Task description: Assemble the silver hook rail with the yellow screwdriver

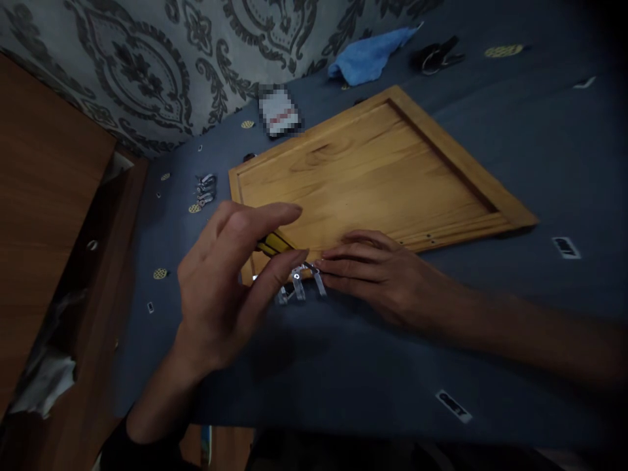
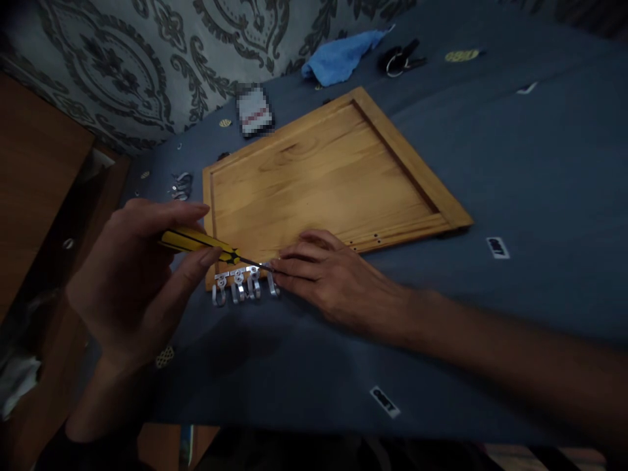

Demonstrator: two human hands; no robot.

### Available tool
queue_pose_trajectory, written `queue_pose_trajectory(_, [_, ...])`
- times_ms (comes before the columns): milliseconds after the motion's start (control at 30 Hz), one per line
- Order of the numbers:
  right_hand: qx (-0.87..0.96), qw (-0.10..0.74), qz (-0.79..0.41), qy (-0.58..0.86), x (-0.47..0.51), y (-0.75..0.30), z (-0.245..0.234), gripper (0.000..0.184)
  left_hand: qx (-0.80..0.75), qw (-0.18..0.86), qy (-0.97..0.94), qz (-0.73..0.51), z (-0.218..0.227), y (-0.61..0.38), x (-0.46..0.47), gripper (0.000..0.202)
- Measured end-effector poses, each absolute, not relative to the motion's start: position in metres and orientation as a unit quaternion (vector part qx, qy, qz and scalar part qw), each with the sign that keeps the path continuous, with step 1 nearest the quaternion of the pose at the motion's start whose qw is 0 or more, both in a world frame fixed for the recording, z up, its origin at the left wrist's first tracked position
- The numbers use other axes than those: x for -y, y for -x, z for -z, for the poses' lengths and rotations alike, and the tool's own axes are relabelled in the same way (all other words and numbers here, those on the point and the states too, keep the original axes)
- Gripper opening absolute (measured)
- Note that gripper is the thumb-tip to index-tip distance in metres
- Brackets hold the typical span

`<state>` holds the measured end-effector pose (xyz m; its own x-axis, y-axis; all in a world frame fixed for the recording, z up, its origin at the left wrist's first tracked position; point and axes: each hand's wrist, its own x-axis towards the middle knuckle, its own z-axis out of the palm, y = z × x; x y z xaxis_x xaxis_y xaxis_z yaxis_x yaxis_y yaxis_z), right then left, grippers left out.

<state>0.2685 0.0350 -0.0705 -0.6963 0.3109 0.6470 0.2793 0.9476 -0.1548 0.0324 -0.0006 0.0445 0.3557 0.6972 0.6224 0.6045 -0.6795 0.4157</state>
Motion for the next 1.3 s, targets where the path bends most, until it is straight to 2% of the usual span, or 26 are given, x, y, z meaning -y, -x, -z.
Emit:
queue_pose_trajectory(133, [0.918, 0.364, -0.016, 0.154, -0.035, -0.268, 0.070, 0.035, -0.413, 0.114, -0.801, -0.418, -0.047, -0.034, 0.003, 0.043])
queue_pose_trajectory(400, [0.922, 0.352, -0.022, 0.159, -0.034, -0.268, 0.069, 0.033, -0.400, 0.042, -0.826, -0.395, -0.043, -0.035, -0.001, 0.028])
queue_pose_trajectory(533, [0.924, 0.346, -0.025, 0.159, -0.034, -0.269, 0.070, 0.035, -0.407, 0.070, -0.810, -0.417, -0.043, -0.038, 0.000, 0.034])
queue_pose_trajectory(667, [0.925, 0.342, -0.032, 0.163, -0.035, -0.269, 0.071, 0.038, -0.414, 0.107, -0.819, -0.383, -0.043, -0.038, -0.003, 0.036])
queue_pose_trajectory(900, [0.924, 0.345, -0.033, 0.163, -0.035, -0.269, 0.071, 0.038, -0.402, 0.037, -0.847, -0.345, -0.043, -0.032, -0.010, 0.040])
queue_pose_trajectory(1300, [0.923, 0.345, -0.037, 0.164, -0.035, -0.269, 0.072, 0.037, -0.433, 0.171, -0.811, -0.355, -0.051, -0.032, 0.000, 0.048])
